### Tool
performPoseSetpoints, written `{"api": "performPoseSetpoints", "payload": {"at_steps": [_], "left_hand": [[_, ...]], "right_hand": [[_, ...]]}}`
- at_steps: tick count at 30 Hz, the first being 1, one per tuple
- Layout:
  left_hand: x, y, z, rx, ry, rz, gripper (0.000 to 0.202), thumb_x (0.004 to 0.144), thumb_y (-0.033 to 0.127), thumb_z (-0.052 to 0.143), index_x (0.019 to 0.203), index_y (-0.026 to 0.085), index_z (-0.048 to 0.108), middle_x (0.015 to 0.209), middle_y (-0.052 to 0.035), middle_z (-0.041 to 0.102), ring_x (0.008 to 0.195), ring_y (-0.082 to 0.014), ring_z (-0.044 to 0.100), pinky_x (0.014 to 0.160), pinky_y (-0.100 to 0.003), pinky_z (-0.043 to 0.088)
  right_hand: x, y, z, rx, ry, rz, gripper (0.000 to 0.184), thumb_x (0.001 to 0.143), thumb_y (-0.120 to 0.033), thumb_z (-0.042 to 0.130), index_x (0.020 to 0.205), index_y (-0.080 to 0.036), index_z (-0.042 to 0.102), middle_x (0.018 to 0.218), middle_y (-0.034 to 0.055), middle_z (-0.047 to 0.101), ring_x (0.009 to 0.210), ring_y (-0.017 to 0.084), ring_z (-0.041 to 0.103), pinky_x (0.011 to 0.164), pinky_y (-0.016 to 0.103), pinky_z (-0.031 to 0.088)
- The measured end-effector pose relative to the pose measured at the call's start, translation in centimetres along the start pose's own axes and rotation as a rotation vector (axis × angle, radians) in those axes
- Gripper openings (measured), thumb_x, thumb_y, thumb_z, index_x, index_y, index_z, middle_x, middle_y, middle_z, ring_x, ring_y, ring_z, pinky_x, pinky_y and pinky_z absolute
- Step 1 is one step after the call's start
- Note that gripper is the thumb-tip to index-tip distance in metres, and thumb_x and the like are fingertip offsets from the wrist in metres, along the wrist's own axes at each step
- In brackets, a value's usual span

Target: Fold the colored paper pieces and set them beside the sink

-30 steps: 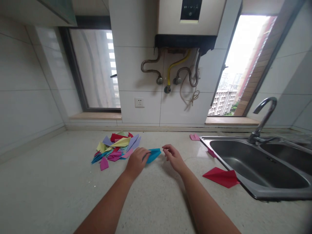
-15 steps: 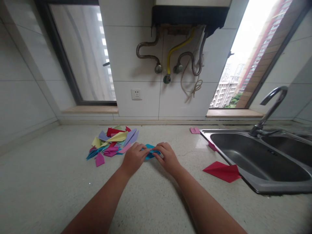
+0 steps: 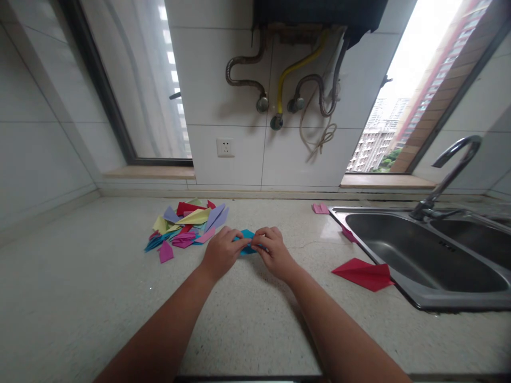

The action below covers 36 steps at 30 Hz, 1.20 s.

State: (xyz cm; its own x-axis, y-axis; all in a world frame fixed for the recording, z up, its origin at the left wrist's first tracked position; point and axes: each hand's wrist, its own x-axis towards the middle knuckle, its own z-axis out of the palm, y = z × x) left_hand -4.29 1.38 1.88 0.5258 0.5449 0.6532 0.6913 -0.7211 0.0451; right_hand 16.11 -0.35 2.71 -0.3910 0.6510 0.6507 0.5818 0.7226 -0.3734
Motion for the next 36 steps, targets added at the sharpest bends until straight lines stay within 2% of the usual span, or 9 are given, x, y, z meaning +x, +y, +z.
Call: {"api": "performPoseSetpoints", "payload": {"at_steps": [3,9,12,17,20,26,31,36], "left_hand": [[0.1,0.0,0.0,0.000,-0.004,0.000,0.024,0.095,0.029,0.050,0.108,0.031,0.070,0.097,-0.0060,0.064,0.091,-0.0216,0.049,0.077,-0.036,0.043],[-0.1,-0.5,-0.2,-0.011,0.013,-0.021,0.027,0.095,0.029,0.050,0.114,0.029,0.069,0.097,-0.0063,0.064,0.090,-0.0211,0.050,0.079,-0.036,0.044],[-0.3,-0.6,-0.3,-0.009,0.010,-0.009,0.026,0.094,0.028,0.051,0.113,0.029,0.069,0.094,-0.0063,0.064,0.089,-0.0210,0.050,0.078,-0.036,0.044],[-0.3,-0.1,-0.2,-0.016,-0.012,0.008,0.024,0.094,0.027,0.052,0.109,0.026,0.071,0.092,-0.0061,0.064,0.088,-0.0208,0.049,0.077,-0.036,0.043],[-0.2,0.1,-0.2,-0.038,-0.016,0.001,0.024,0.094,0.025,0.053,0.109,0.026,0.071,0.093,-0.0059,0.065,0.089,-0.0208,0.048,0.078,-0.035,0.042],[0.1,0.3,-0.5,-0.075,-0.028,-0.003,0.022,0.091,0.024,0.056,0.107,0.027,0.072,0.093,-0.0054,0.066,0.090,-0.0212,0.048,0.079,-0.036,0.042],[0.1,0.3,-0.3,-0.080,-0.022,0.017,0.024,0.092,0.025,0.056,0.111,0.027,0.071,0.093,-0.0060,0.066,0.089,-0.0213,0.047,0.079,-0.037,0.042],[-0.3,-0.6,-0.5,-0.119,0.029,0.010,0.026,0.092,0.027,0.056,0.114,0.027,0.070,0.094,-0.0071,0.066,0.091,-0.0217,0.050,0.082,-0.038,0.043]], "right_hand": [[-0.1,0.1,0.1,0.007,0.011,0.017,0.013,0.092,-0.022,0.054,0.091,-0.025,0.067,0.099,0.0048,0.063,0.093,0.022,0.049,0.087,0.041,0.033],[-0.1,0.7,-0.3,0.027,0.122,0.081,0.014,0.093,-0.025,0.051,0.087,-0.022,0.063,0.090,0.0047,0.063,0.087,0.021,0.050,0.087,0.040,0.032],[-0.2,0.5,-0.7,-0.018,0.083,0.067,0.016,0.094,-0.029,0.051,0.087,-0.022,0.063,0.089,0.0046,0.064,0.087,0.021,0.050,0.086,0.040,0.031],[-0.3,0.0,-0.8,-0.133,0.027,0.000,0.016,0.091,-0.035,0.059,0.101,-0.025,0.067,0.098,0.0037,0.067,0.093,0.022,0.049,0.087,0.039,0.029],[-0.3,0.2,-0.5,-0.203,0.038,-0.036,0.013,0.092,-0.034,0.059,0.093,-0.027,0.070,0.096,0.0024,0.068,0.092,0.021,0.048,0.085,0.039,0.028],[-0.2,0.7,-0.7,-0.237,0.057,-0.023,0.019,0.091,-0.035,0.061,0.079,-0.022,0.069,0.088,0.0037,0.068,0.089,0.021,0.048,0.083,0.040,0.028],[-0.2,1.2,-1.3,-0.197,0.040,-0.025,0.014,0.089,-0.032,0.064,0.081,-0.026,0.074,0.084,0.0030,0.068,0.087,0.021,0.048,0.083,0.040,0.028],[-0.3,2.3,-1.7,-0.135,0.073,-0.009,0.011,0.084,-0.036,0.069,0.083,-0.029,0.077,0.078,0.0031,0.069,0.084,0.021,0.051,0.084,0.041,0.031]]}}
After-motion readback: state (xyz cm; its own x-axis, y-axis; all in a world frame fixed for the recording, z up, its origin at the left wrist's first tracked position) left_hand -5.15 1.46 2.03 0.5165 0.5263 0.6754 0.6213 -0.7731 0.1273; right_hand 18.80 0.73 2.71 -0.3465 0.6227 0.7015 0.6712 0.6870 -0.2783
